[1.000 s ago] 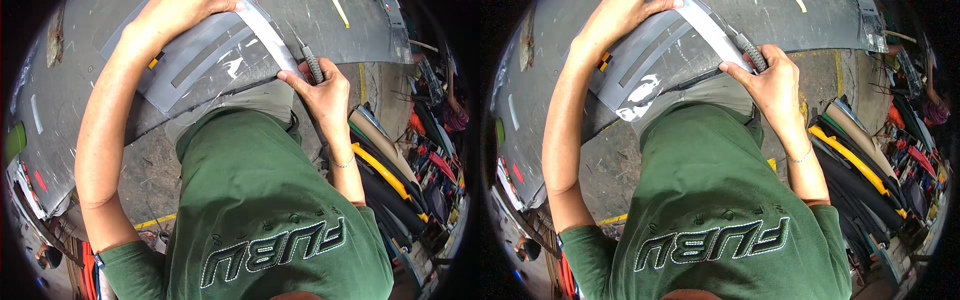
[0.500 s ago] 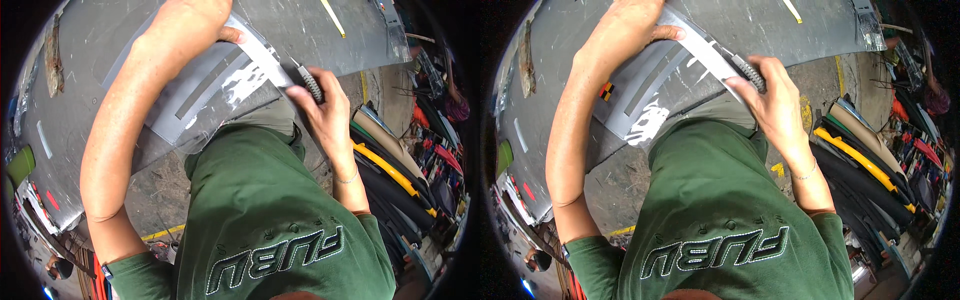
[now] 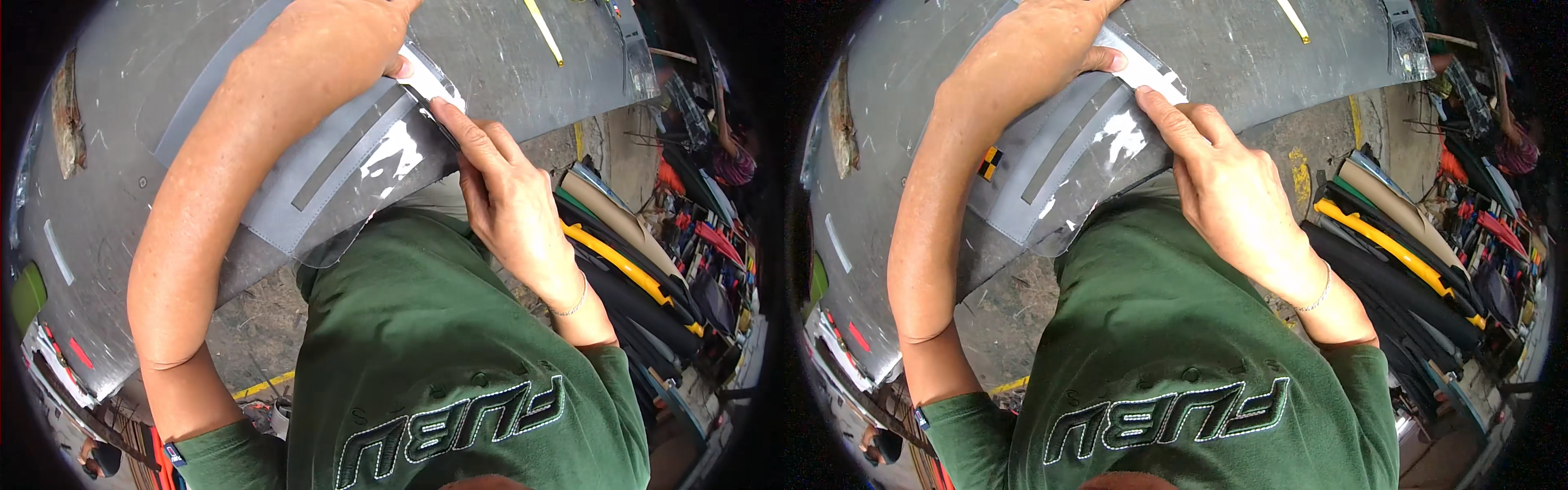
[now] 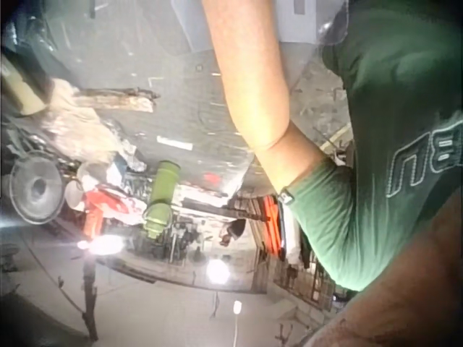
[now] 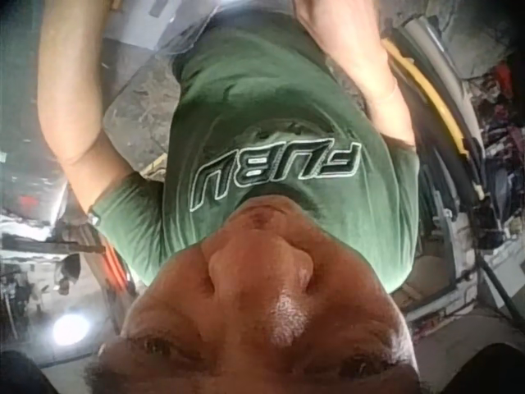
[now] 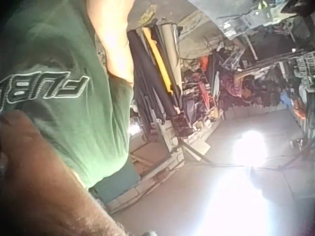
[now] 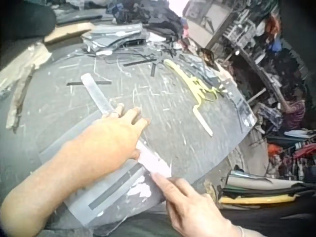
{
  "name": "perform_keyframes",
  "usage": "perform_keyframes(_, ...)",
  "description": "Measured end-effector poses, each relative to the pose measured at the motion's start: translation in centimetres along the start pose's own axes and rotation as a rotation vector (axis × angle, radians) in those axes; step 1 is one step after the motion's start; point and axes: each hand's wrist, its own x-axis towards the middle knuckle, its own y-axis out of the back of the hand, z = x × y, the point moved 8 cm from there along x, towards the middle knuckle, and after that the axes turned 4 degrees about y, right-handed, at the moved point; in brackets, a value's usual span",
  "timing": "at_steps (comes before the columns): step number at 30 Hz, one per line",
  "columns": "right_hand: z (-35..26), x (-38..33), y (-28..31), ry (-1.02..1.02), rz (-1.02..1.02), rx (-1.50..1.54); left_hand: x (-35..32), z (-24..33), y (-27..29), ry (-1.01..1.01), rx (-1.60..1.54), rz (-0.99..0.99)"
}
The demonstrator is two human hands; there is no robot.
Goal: Cutting precise slots into a grey plastic sheet using a metal ruler and a utility knife.
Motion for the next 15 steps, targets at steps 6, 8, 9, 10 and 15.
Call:
perform_keyframes(6, 0.0, 0.3, -0.1, -0.018, -0.026, 0.0, 3.3, 0.6, -0.9, 0.349, 0.363, -0.391)
perform_keyframes(8, 0.3, 0.2, -0.1, -0.016, -0.016, -0.01, 4.1, 0.8, -1.3, 0.507, 0.37, -0.681)
perform_keyframes(9, 0.2, 0.1, -0.1, -0.004, -0.008, -0.016, 4.3, 1.0, -1.1, 0.509, 0.369, -0.682)
perform_keyframes(10, 0.2, 0.1, -0.2, -0.006, -0.011, -0.015, 4.4, 1.0, -1.0, 0.525, 0.368, -0.692)
perform_keyframes(15, 0.1, 0.1, -0.3, -0.029, -0.031, -0.055, 3.9, 0.8, -0.8, 0.55, 0.369, -0.669)
